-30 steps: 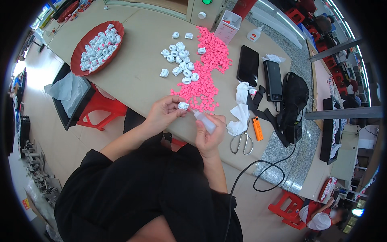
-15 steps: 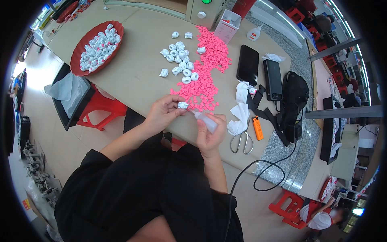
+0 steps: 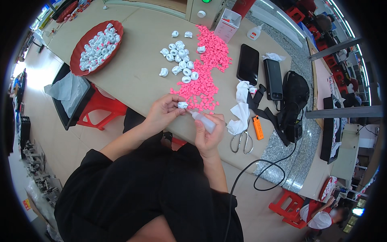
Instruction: The person repeatedly picks up small white plastic components and applies a small amount of adhesive from a squeeze bottle to each one. After applying the adhesive, the person places the treated component into a red bowl on the table. The process is repeated for multiple components throughout the clip.
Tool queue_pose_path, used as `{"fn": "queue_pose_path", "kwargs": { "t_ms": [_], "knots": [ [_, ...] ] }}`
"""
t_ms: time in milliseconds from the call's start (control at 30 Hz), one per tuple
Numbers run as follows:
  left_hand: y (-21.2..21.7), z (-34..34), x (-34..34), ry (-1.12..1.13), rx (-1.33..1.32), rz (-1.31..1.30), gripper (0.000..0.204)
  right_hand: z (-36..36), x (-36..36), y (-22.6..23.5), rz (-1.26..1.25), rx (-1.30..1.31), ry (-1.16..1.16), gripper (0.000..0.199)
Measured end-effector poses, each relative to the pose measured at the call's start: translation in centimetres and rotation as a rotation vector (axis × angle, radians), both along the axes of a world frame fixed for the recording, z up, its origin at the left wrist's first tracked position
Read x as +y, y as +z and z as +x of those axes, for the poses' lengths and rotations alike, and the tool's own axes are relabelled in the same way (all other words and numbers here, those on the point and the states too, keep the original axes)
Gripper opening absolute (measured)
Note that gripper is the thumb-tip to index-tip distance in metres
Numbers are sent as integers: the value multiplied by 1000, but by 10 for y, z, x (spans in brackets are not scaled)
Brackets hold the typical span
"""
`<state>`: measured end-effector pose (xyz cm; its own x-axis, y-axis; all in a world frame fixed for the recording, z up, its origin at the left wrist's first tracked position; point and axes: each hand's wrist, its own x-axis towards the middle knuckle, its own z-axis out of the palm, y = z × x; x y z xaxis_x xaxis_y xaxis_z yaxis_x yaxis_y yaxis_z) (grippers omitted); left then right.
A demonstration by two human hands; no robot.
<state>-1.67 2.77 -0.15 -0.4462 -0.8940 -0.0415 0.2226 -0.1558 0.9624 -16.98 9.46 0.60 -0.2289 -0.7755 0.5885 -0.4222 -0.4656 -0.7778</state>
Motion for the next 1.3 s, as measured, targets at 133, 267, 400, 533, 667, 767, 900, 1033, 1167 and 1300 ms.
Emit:
{"fn": "queue_pose_path", "kwargs": {
  "t_ms": [133, 267, 400, 533, 667, 767, 900, 1033, 1167, 1300],
  "knots": [
    [1, 1, 0, -4, 6, 23, 25, 3, -1, 0, -9, -44, -19, 27],
    [1, 1, -1, -16, 27, 17, 25, 4, -3, -1, -13, -66, -18, 26],
    [2, 2, -1, -31, 55, 34, 25, 4, -1, 1, 21, -219, -46, 25],
    [3, 3, -1, -34, 27, 31, 26, -13, -1, 11, 52, -862, 47, 23],
    [5, 5, -1, -50, 8, 23, 25, -37, 7, 17, 209, -711, -71, 40],
    [3, 5, 0, -65, -41, 10, 25, -55, 17, 23, 364, -488, -193, 44],
    [3, 5, -3, -84, -21, 22, 28, -59, 20, 34, 471, -393, -155, 39],
    [3, 5, -2, -82, 2, 36, 28, -58, 14, 27, 460, 180, -222, 32],
    [4, 6, -1, -75, 8, 38, 28, -43, 6, 30, 420, 256, -265, 26],
    [5, 6, -1, -76, 5, 48, 26, -47, -1, 22, 423, 613, -231, 16]
  ]
}}
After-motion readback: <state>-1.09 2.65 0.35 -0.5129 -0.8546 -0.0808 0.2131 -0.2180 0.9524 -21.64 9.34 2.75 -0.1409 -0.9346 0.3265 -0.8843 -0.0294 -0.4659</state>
